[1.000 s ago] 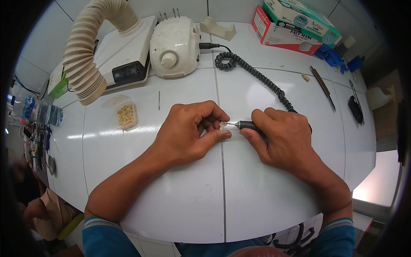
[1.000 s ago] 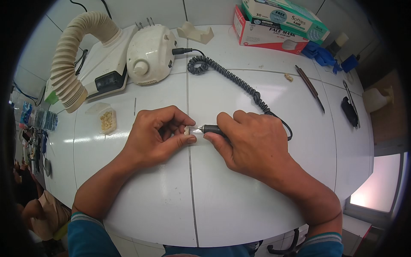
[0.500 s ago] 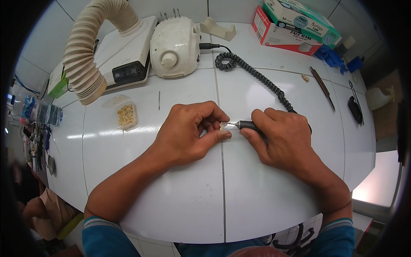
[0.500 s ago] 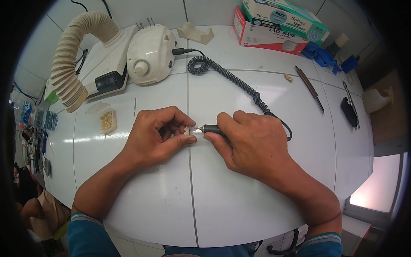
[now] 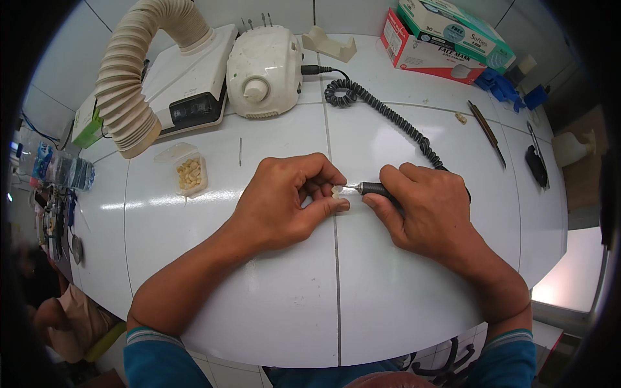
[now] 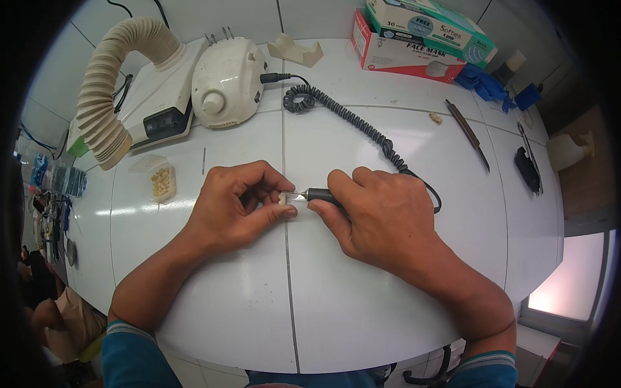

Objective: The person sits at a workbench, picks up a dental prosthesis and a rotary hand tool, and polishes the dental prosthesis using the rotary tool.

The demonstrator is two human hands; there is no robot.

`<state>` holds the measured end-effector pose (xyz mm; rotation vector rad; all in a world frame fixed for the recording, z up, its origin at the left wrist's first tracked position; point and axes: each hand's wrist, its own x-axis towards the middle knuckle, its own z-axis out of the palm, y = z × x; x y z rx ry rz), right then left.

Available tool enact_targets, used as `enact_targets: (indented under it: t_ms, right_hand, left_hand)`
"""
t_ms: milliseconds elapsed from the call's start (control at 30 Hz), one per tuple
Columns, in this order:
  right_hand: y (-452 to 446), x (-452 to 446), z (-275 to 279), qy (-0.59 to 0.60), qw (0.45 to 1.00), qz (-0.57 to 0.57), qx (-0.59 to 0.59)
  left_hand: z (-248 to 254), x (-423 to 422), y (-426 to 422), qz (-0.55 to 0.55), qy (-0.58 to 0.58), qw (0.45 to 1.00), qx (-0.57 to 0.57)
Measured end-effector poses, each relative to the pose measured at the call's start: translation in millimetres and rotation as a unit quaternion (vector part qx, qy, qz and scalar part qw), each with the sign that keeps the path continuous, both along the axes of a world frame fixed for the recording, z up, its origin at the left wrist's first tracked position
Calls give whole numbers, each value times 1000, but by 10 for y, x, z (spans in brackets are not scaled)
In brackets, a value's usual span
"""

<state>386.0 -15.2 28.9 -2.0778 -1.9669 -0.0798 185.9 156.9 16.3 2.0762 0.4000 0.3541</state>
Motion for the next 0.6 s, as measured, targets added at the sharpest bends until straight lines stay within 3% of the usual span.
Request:
enact_targets:
  t_ms: [600]
  right_hand:
    - [-5,-5,9,-3,1000,4,2]
  left_hand:
    - [17,-1,1,2,9,1000,6]
